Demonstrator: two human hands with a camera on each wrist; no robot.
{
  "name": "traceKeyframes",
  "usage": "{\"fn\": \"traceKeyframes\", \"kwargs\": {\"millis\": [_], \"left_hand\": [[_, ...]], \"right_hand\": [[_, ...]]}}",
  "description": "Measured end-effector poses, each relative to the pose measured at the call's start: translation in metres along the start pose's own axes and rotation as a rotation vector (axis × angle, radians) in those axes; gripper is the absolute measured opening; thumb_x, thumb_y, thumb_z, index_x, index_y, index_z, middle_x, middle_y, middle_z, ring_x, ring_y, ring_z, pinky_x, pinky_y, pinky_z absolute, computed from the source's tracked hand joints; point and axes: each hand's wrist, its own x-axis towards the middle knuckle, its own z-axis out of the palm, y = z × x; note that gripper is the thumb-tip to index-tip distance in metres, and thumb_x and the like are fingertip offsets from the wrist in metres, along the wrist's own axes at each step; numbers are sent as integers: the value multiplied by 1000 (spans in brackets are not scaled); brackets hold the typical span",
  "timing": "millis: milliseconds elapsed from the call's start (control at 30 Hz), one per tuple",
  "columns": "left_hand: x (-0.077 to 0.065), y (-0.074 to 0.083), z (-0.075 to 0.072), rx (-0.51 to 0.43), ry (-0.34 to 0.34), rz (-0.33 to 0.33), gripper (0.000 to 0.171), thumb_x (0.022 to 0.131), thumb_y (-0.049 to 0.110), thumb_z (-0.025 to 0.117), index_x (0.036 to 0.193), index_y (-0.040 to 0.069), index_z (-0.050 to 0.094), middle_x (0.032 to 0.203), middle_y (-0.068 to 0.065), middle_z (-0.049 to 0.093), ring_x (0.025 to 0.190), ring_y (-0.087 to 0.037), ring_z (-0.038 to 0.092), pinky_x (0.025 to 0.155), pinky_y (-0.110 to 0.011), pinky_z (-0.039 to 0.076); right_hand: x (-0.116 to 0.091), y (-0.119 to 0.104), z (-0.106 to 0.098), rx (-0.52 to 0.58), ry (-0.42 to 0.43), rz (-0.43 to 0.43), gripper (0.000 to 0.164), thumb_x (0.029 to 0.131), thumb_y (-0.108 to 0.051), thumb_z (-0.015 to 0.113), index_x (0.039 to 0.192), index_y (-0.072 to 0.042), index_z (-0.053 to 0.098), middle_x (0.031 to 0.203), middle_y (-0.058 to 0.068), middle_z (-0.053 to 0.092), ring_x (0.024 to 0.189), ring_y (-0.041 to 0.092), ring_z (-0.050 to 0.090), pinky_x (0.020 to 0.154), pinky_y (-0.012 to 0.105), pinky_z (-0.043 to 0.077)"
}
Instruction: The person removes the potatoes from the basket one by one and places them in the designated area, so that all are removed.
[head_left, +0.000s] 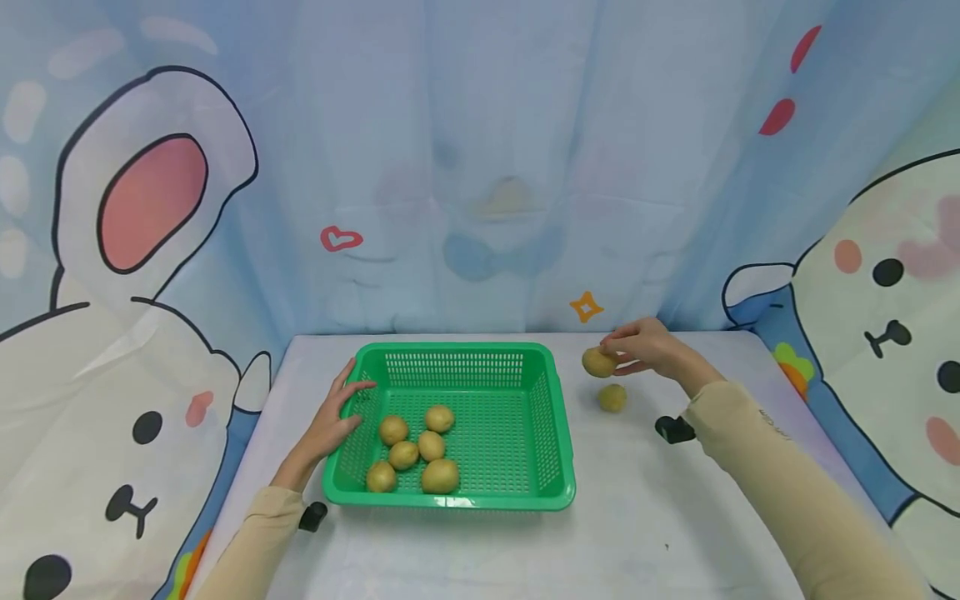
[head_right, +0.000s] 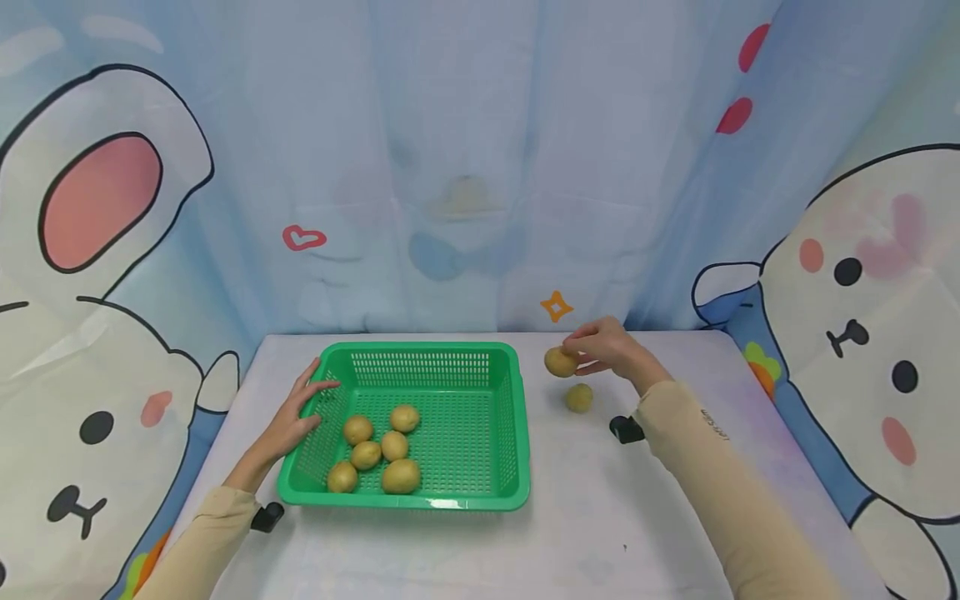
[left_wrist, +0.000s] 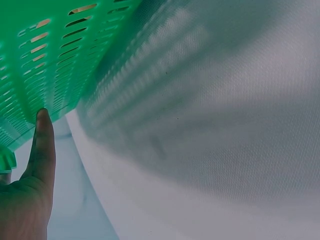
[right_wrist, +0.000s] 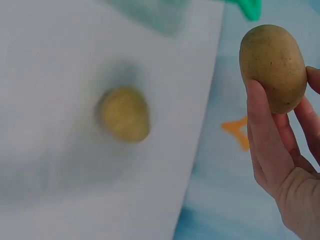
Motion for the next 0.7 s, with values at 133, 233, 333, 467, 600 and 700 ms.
{"fn": "traceKeyframes", "kwargs": {"millis": [133, 233, 333, 467, 600, 700], "left_hand": [[0, -1, 0, -3, 0, 3, 58, 77, -11, 49, 134, -1, 56, 163, -20, 6, 147, -47, 3, 100, -69, 24], [0, -1, 0, 0, 6, 10, 58, 77, -11, 49, 134, -1, 56, 163, -20, 6, 147, -47, 4, 100, -69, 24], [0, -2, -1, 7, 13, 16, 58, 77, -10, 49, 134, 0, 56, 163, -21, 7, 147, -47, 4, 100, -70, 23], [0, -4, 0, 9, 11, 10, 59, 77, -11, 49, 134, 3, 56, 163, -21, 7, 147, -47, 4, 101, -70, 23], [-1, -3, 1, 9, 7, 14, 58, 78, -12, 49, 134, 2, 56, 163, -19, 7, 148, -46, 4, 98, -67, 25], [-1, -2, 0, 11, 10, 22, 58, 78, -12, 49, 134, 1, 56, 163, -20, 8, 147, -47, 4, 96, -65, 26]], "right_hand": [[-3, 27, -15, 18, 26, 76, 43, 97, -19, 62, 125, 13, 57, 111, 17, 64, 94, 25, 67, 83, 43, 55], [-2, 48, -25, 53, 54, 118, 43, 97, -19, 62, 124, 13, 56, 109, 17, 64, 90, 23, 68, 82, 41, 55], [-1, 67, -32, 81, 89, 156, 42, 97, -19, 62, 123, 13, 56, 107, 17, 63, 86, 22, 68, 79, 40, 56], [-1, 90, -36, 114, 128, 218, 43, 97, -19, 61, 125, 13, 54, 108, 19, 61, 85, 25, 67, 78, 39, 56], [-1, 106, -35, 162, 151, 276, 42, 97, -17, 61, 125, 13, 54, 106, 18, 61, 83, 25, 66, 78, 39, 56], [1, 114, -33, 202, 156, 306, 40, 95, -15, 63, 123, 13, 54, 102, 15, 61, 81, 23, 65, 77, 38, 56]]}}
